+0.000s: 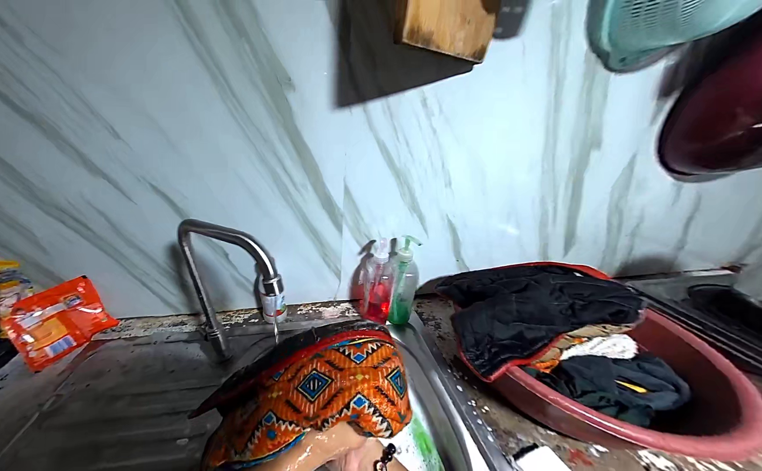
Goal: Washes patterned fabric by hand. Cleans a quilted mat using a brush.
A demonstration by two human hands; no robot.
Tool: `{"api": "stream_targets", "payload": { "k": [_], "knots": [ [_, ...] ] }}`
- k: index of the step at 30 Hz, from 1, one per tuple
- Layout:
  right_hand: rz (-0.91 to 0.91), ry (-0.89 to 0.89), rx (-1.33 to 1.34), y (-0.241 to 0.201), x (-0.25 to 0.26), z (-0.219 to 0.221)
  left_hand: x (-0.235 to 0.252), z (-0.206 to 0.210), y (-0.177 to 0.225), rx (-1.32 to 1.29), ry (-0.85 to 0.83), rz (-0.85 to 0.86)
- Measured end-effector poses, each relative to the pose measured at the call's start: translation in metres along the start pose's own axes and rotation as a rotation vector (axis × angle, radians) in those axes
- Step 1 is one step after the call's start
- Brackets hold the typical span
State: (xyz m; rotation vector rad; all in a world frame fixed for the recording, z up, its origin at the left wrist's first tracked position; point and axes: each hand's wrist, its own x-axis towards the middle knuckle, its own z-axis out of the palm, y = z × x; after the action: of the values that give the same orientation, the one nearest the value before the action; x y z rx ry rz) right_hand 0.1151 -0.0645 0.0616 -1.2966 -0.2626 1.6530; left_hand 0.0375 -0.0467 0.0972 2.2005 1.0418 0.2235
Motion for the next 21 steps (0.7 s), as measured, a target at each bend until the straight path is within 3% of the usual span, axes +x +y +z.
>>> {"api": "stream_targets", "payload": {
  "k": [2, 3, 6, 8, 11, 14, 16, 18, 19, 21],
  "knots": [
    [0.011, -0.030, 0.127, 0.002, 0.015, -0.019, 0.002, -0.001, -0.001, 0.044, 0.014, 0.009],
    [-0.014, -0.096, 0.040, 0.000, 0.017, -0.033, 0.003, -0.013, 0.006, 0.063, -0.102, -0.049],
    [-0.106, -0.072, -0.305, -0.009, 0.003, -0.070, 0.006, -0.043, 0.046, 0.214, -0.330, -0.235],
    [-0.237, -0.300, -0.406, -0.017, -0.015, -0.103, 0.010, -0.047, 0.074, 0.324, -0.421, -0.309],
    [-0.415, -0.579, -0.329, -0.023, -0.033, -0.123, 0.034, -0.038, 0.074, 0.434, -0.502, -0.133],
    [-0.506, -0.526, 0.157, -0.025, -0.053, -0.108, 0.048, -0.051, 0.125, 0.729, -0.568, -0.041],
    [-0.497, -0.449, 0.473, -0.055, -0.071, -0.095, 0.051, -0.061, 0.170, 0.941, -0.544, -0.030],
    [-0.519, -0.314, 0.588, -0.086, -0.084, -0.092, 0.074, -0.058, 0.190, 1.169, -0.515, 0.011],
    [-0.582, -0.223, 0.558, -0.099, -0.088, -0.094, 0.098, -0.058, 0.192, 1.246, -0.513, 0.108],
    [-0.717, -0.041, 0.472, -0.131, -0.099, -0.104, 0.176, -0.069, 0.187, 1.210, -0.475, 0.657]
  ]
}}
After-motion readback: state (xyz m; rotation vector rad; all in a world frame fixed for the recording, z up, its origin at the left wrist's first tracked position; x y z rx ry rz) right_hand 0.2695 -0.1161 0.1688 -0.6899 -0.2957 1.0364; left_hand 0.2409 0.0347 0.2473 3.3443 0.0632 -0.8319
